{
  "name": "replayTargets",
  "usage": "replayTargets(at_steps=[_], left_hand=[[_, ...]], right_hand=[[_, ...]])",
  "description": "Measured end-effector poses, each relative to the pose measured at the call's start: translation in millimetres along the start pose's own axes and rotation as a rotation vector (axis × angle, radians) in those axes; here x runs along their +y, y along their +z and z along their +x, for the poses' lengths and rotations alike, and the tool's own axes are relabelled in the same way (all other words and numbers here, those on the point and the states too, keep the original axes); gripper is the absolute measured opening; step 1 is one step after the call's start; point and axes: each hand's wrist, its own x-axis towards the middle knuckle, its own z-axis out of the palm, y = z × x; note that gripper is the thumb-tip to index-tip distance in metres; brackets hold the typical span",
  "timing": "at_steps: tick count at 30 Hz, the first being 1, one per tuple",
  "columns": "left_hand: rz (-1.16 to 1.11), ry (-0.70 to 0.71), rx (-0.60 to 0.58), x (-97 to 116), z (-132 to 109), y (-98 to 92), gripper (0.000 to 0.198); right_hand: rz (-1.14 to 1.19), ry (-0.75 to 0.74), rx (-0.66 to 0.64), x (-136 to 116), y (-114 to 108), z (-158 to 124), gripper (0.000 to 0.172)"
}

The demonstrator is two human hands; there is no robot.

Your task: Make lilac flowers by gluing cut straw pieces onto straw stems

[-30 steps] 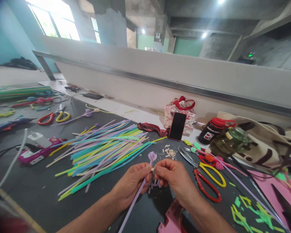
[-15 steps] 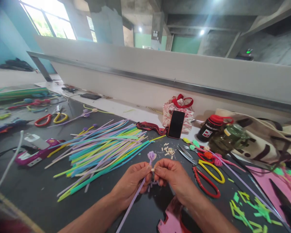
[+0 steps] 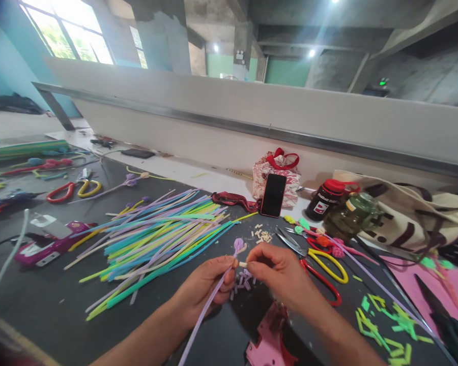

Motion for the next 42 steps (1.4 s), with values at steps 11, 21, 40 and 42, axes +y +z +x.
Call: replayTargets(at_steps=[11,21,40,42], left_hand=[[0.021,-0.111,-0.002,-0.1,-1.3,0.9,0.017],[0.136,-0.108,0.046,-3.5,0.0,2.0,0.021],[0.230,-0.062,0.056,-3.9,-3.0,5.8,0.019],[0.238,-0.059,0.059,-3.6,-3.2,6.3,0.019]], right_hand=[[-0.152,-0.202,-0.046,-14.0,-24.1,4.6,0.010],[-0.303,-0.259,-0.163,-17.1,-24.4,7.9,0.011],[-0.515,-0.348,-0.173,-16.1,-21.4,10.4,0.010],[-0.529,-0.353,-0.171,-15.8,-21.2,10.1,0.010]])
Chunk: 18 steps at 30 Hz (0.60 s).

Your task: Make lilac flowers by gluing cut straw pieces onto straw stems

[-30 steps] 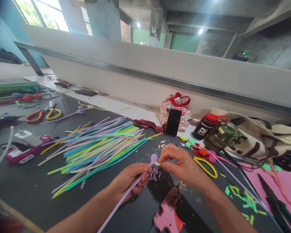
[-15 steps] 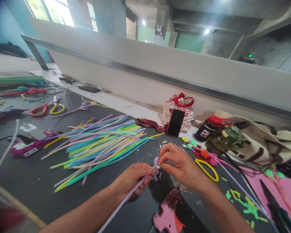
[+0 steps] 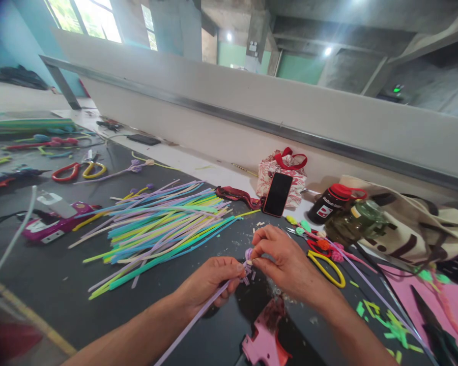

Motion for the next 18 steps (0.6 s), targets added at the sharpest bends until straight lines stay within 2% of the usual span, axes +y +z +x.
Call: replayTargets(at_steps=[18], left_hand=[[0.080,0.056,0.019,-2.3,2.4,-1.5,0.021]], right_hand=[[-0.225,-0.037,-0.002,0.3,-0.8,5.5,0.012]])
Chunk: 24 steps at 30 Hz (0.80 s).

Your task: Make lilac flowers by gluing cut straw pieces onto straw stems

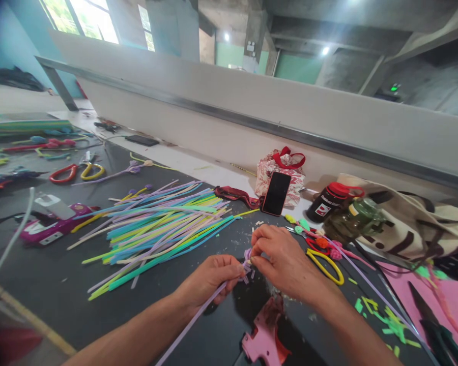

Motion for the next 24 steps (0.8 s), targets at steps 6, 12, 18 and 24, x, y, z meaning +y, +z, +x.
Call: replayTargets(at_steps=[6,12,18,24], left_hand=[[0.012,0.009,-0.006,0.0,-0.6,-0.1,0.021],[0.029,0.008,0.011,1.7,-1.2,0.3,0.018],[0.042,0.017,0.024,2.5,-2.1,0.3,0.017],[-0.004,0.004,-0.017,1.0,0.2,-3.5,0.017]], right_hand=[[-0.049,-0.017,-0.025,-0.1,-0.7,1.8,0.013],[-0.065,-0.026,-0.047,0.9,-0.1,3.9,0.014],[-0.033,0.022,0.015,-2.8,0.2,7.0,0.013],[-0.014,0.036,0.060,-3.5,1.5,5.2,0.011]])
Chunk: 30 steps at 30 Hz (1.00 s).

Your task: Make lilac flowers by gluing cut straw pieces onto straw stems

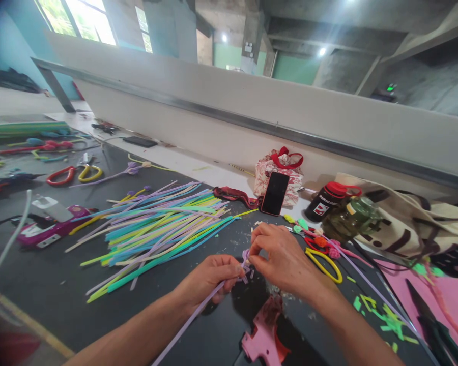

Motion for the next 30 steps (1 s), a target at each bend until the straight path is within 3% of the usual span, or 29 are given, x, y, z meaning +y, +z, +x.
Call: replayTargets(at_steps=[30], left_hand=[[-0.027,-0.036,-0.033,-0.7,2.0,-2.4,0.019]], right_hand=[[0.051,0.052,0.044,3.8,2.5,-1.1,0.009]])
